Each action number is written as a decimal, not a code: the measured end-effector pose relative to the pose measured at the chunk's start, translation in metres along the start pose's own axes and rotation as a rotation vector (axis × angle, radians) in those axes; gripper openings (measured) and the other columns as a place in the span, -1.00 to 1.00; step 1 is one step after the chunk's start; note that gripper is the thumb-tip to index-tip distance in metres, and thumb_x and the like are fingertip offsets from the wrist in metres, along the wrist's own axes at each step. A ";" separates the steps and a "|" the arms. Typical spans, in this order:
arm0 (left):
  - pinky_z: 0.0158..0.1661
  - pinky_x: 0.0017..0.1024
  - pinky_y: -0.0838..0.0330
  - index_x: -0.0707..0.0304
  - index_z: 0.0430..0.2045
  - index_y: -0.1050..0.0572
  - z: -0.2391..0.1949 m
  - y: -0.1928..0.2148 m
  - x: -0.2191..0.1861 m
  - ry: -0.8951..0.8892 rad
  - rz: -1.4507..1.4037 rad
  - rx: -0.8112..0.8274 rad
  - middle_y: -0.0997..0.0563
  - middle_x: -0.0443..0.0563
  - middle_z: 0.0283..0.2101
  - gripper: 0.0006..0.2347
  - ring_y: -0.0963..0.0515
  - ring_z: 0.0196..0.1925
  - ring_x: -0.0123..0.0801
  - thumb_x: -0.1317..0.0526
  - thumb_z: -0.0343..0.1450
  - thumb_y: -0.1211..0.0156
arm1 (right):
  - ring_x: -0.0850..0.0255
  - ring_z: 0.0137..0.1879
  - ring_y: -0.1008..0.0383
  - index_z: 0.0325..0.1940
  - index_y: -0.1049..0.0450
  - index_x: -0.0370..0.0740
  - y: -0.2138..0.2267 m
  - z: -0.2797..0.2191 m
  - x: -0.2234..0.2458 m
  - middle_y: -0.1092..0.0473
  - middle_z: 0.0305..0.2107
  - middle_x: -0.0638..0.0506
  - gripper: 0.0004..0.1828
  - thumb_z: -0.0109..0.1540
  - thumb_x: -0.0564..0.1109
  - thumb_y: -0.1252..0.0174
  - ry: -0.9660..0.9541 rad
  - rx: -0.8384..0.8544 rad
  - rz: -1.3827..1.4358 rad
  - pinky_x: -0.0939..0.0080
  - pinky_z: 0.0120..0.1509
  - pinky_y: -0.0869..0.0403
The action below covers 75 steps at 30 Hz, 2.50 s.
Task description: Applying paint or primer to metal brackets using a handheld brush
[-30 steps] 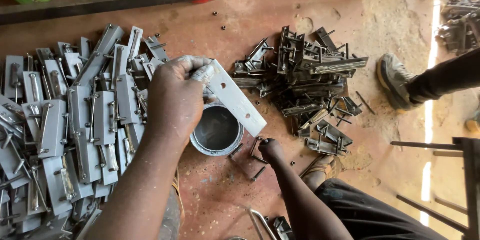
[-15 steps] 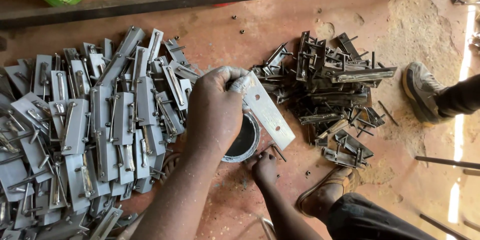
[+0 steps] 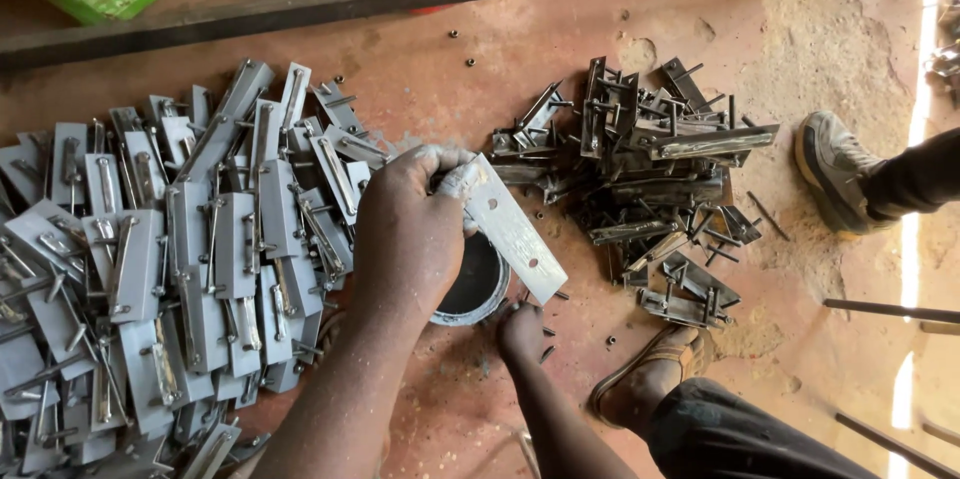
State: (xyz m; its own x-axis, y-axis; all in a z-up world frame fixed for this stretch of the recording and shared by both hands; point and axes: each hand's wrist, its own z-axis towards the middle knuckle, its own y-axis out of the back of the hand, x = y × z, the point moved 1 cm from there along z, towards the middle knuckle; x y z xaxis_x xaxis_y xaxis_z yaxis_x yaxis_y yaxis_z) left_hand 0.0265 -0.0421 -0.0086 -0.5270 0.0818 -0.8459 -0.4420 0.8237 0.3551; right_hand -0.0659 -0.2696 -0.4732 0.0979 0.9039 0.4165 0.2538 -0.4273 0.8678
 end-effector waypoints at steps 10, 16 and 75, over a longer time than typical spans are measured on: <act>-0.34 -0.42 -0.61 0.16 -0.23 -0.66 -0.001 0.009 0.000 -0.131 0.034 -0.037 -0.73 -0.01 -0.38 -0.85 -0.75 -0.46 -0.36 0.24 0.42 -0.18 | 0.19 -0.51 -0.34 -0.02 -0.45 -0.52 0.034 0.085 -0.068 -0.37 -0.57 -0.16 -0.58 0.09 -0.34 -0.38 -0.065 0.216 0.795 0.15 -0.50 -0.33; -0.14 -0.24 -0.56 0.03 -0.30 -0.68 0.018 0.008 0.016 -0.230 0.088 -0.157 -0.72 -0.06 -0.32 -0.89 -0.73 -0.16 -0.14 0.18 0.42 -0.23 | 0.03 -0.59 -0.55 -0.24 -0.56 -0.38 0.233 0.141 0.061 -0.49 -0.59 -0.22 -0.76 0.17 -0.13 -0.35 -0.145 0.405 0.502 0.07 -0.67 -0.45; -0.03 -0.15 -0.56 0.03 -0.21 -0.69 -0.005 0.007 -0.001 -0.085 0.222 -0.116 -0.73 -0.02 -0.24 -0.83 -0.70 -0.06 -0.05 0.17 0.42 -0.19 | -0.16 -0.22 -0.54 -0.20 -0.52 -0.22 0.411 -0.004 0.259 -0.47 -0.36 -0.20 -0.79 0.28 -0.02 -0.23 0.453 0.308 0.256 -0.14 -0.13 -0.49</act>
State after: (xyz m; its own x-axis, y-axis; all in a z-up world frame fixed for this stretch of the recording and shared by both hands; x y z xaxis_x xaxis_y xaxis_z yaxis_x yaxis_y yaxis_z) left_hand 0.0202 -0.0393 -0.0035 -0.5593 0.3044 -0.7711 -0.4055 0.7108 0.5748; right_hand 0.0602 -0.2113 -0.0083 -0.2094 0.6457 0.7343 0.5495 -0.5435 0.6345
